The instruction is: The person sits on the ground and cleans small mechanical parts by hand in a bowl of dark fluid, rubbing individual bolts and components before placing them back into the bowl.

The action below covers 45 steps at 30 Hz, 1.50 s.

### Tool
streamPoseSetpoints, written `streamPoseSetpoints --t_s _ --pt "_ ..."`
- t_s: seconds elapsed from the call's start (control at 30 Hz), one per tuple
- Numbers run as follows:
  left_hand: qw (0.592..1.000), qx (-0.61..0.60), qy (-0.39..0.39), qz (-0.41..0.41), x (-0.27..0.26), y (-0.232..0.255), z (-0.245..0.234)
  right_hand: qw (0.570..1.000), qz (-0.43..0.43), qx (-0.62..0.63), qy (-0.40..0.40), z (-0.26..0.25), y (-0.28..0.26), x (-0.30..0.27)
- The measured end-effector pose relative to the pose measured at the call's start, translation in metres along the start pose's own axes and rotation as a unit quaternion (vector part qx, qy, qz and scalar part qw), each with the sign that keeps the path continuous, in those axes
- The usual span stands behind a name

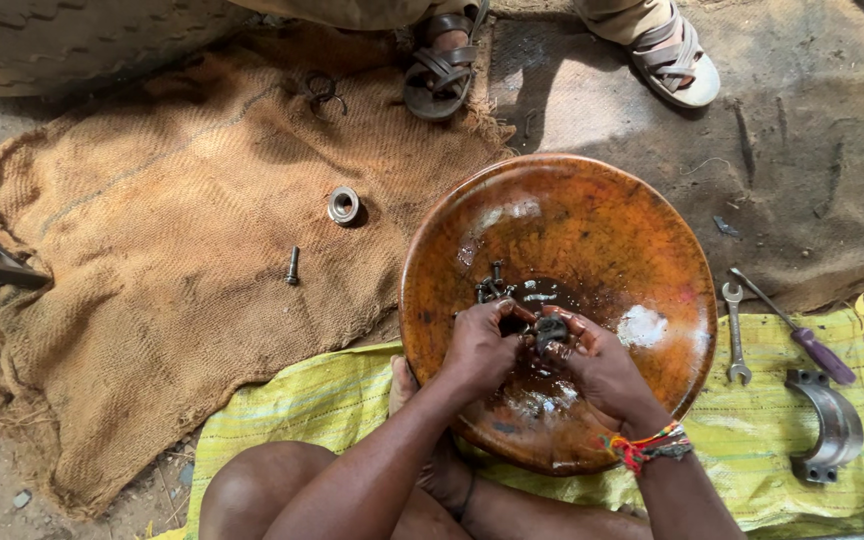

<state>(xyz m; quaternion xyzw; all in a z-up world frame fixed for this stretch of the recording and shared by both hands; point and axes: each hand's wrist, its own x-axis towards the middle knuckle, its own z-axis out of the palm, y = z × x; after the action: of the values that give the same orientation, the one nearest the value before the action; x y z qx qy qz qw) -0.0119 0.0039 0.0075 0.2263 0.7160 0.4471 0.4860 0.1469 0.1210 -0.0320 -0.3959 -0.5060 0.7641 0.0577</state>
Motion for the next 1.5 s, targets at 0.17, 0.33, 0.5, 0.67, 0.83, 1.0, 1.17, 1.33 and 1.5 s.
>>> streamPoseSetpoints --t_s 0.17,0.33,0.5,0.67,0.83,1.0,1.17,1.33,1.5 --pt "0.995 0.088 -0.015 0.037 -0.002 0.005 -0.002 0.990 0.015 -0.136 -0.028 0.017 -0.012 -0.006" --pt "0.963 0.222 0.023 0.155 -0.004 0.004 -0.009 0.889 -0.164 -0.420 0.083 0.033 -0.016 -0.017" --pt "0.958 0.288 0.005 0.003 0.000 0.009 -0.006 0.823 -0.303 -0.472 0.095 0.046 -0.013 -0.019" --pt "0.970 0.230 -0.004 0.072 0.004 -0.007 -0.006 0.819 -0.274 -0.492 0.109 0.042 -0.012 -0.014" --pt "0.979 0.187 -0.074 0.033 0.007 -0.010 -0.003 0.839 -0.252 -0.465 0.128 0.032 -0.015 -0.020" --pt "0.946 0.302 -0.030 0.111 -0.004 0.000 -0.005 0.803 -0.323 -0.480 0.141 0.034 -0.006 -0.018" --pt "0.974 0.203 -0.063 -0.086 0.002 0.001 0.001 0.787 -0.247 -0.546 0.151 0.031 0.002 -0.012" --pt "0.977 0.185 -0.026 0.101 0.008 -0.017 0.005 0.785 -0.277 -0.537 0.139 0.026 0.000 -0.011" --pt "0.970 0.239 -0.031 -0.006 0.008 -0.008 0.004 0.789 -0.262 -0.538 0.139 0.029 -0.003 -0.013"
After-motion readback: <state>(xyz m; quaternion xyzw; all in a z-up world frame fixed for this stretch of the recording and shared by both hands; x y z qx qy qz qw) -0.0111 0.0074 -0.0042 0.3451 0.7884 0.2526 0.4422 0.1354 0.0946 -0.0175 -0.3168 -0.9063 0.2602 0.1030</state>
